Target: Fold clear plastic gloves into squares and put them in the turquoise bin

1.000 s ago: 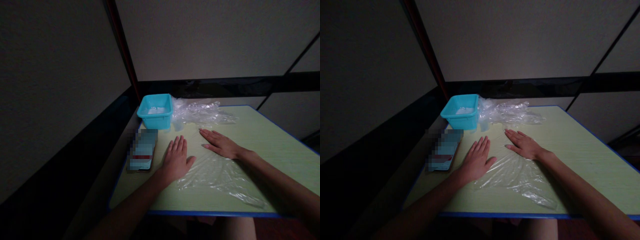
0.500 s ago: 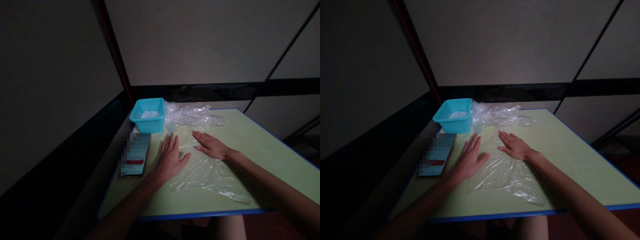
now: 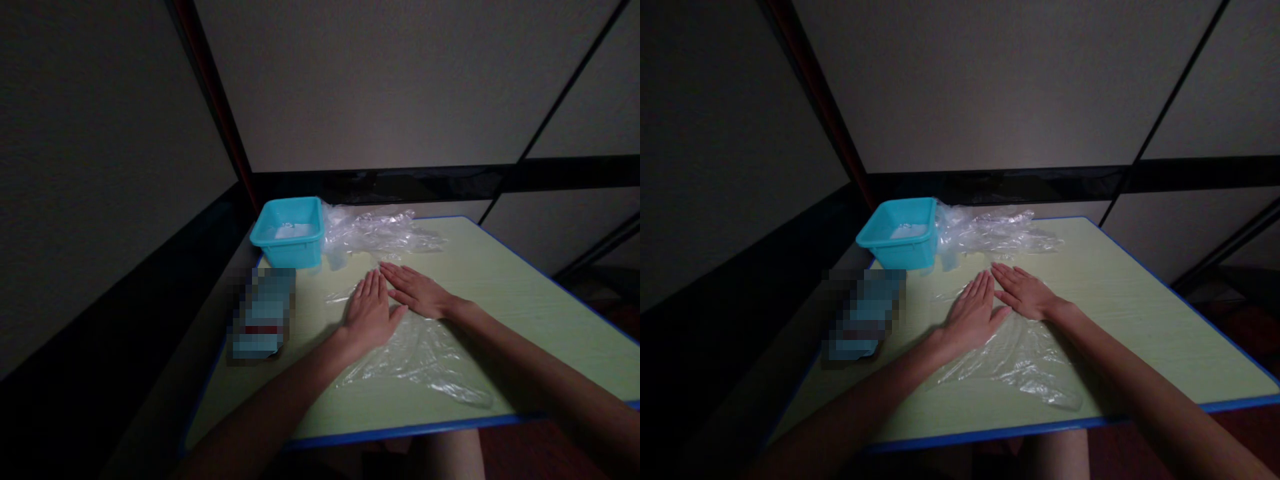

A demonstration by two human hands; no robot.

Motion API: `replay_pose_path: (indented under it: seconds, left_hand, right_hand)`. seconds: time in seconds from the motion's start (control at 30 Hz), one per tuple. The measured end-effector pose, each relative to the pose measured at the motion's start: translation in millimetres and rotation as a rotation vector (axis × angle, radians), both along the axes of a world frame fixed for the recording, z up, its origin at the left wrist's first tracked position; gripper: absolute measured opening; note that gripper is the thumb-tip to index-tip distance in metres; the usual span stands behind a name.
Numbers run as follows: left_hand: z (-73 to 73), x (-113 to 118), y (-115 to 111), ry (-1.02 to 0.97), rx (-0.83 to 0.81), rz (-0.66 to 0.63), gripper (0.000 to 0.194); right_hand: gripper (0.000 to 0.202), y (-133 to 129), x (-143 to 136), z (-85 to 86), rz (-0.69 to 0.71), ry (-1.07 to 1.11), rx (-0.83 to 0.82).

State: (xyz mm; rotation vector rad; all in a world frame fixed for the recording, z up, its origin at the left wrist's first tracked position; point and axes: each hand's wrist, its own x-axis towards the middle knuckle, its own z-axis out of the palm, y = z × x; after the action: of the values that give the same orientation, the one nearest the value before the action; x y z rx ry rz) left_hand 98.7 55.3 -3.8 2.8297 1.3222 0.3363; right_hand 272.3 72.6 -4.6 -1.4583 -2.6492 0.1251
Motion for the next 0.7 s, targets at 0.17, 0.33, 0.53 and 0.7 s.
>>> replay_pose_path:
  seconds: [0.17,0.33,0.53,0.7]
  left_hand:
    - [-1.1,-13.9,-1.5,0.008,0.013,-0.014,0.067]
    - [-0.1,-27.0,-4.3,-0.001,0.001,-0.009,0.066]
    - [2.6,-39.0,-7.0,-0.005,-0.033,-0.009,0.066]
    - [5.2,-40.7,-9.2,-0.007,-0.041,-0.006,0.065]
  right_hand:
    - [0.061,-1.3,-0.3,-0.5,0.001,0.016,0.024]
    - [0.060,-1.4,0.7,-1.3,0.006,0.023,0.044]
    - [0.060,-2.2,-0.2,1.0,0.001,0.024,0.025]
    - [0.063,-3.2,-0.9,3.0,-0.004,0.002,0.015]
